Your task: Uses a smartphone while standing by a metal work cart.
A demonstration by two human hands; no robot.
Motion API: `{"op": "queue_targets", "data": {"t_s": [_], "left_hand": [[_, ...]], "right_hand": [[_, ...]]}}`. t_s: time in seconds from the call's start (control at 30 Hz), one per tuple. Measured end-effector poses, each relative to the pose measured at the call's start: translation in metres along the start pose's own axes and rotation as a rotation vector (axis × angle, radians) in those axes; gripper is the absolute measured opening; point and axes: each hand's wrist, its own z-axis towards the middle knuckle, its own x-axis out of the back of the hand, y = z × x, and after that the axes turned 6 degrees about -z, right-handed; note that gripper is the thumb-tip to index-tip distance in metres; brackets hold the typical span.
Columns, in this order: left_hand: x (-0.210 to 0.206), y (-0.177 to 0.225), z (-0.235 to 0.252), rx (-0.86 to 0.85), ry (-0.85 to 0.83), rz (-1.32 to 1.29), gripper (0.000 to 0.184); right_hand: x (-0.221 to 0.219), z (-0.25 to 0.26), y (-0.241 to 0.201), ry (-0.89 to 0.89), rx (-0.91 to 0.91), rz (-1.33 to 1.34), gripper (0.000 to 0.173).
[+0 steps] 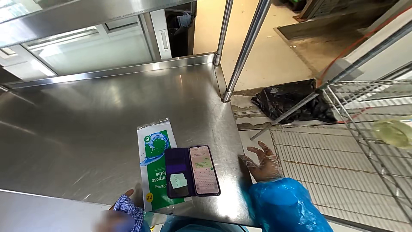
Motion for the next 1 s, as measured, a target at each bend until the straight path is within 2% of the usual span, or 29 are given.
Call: {"op": "queue_targets", "data": {"t_s": [0.2,0.4,0.5,0.6,1.0], "left_hand": [[0.003,-0.003,-0.001,0.003,-0.002,-0.025,0.063],[0.006,-0.008,-0.003,-0.01,-0.017,-0.071,0.061],[0.01,-0.009,-0.009,-0.035,-0.01,-0.052,0.061],[0.011,-0.011,-0.017,-0.053,0.006,-0.063,0.063],[0.018,-0.013,-0.03,-0.055,0.066,-0.08,0.063]], "right_hand": [[-0.009,0.008,-0.014,0.0,0.109,-0.048,0.054],[-0.032,0.021,-0.076,-0.05,0.348,-0.119,0.071],[-0.041,0.024,-0.109,-0.159,0.353,-0.181,0.077],[-0.052,0.026,-0.124,-0.256,0.33,-0.25,0.081],[-0.068,0.027,-0.129,-0.339,0.273,-0.342,0.083]]}}
